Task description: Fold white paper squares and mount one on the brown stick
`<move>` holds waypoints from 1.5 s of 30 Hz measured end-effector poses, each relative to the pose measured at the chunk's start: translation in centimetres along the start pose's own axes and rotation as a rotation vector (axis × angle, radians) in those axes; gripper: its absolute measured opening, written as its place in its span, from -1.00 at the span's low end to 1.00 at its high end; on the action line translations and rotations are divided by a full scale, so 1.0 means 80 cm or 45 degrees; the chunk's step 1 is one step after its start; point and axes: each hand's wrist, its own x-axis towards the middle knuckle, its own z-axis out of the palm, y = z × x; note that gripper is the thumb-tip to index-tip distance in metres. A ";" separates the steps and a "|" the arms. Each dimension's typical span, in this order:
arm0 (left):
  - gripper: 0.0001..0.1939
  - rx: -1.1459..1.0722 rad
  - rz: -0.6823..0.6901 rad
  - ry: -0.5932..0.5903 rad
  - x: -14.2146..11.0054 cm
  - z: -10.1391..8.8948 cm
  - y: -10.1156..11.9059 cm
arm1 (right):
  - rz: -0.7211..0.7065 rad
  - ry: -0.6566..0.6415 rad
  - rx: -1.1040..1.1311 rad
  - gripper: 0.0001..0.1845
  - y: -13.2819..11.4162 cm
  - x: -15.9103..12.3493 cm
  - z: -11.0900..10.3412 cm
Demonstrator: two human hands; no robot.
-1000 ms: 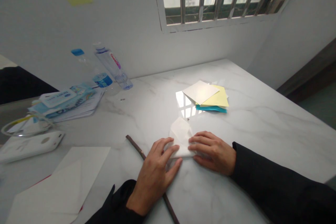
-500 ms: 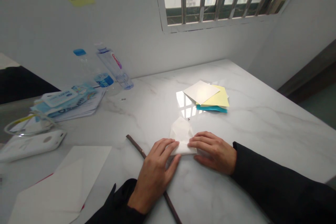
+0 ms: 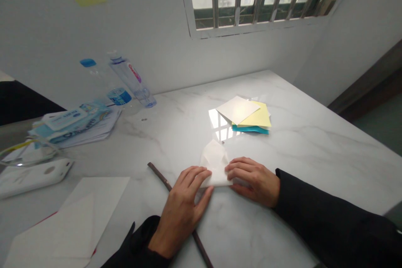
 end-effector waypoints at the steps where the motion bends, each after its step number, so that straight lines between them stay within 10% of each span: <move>1: -0.70 0.001 -0.002 0.001 0.000 0.000 0.000 | -0.003 0.003 -0.001 -0.91 0.000 0.000 0.000; 28: -0.78 0.003 -0.012 -0.020 -0.001 0.000 0.001 | -0.021 0.027 0.067 -0.98 0.002 -0.001 0.000; 45: -0.69 0.030 0.003 -0.042 -0.002 0.001 0.000 | 0.050 -0.080 0.027 -0.60 -0.001 -0.001 0.000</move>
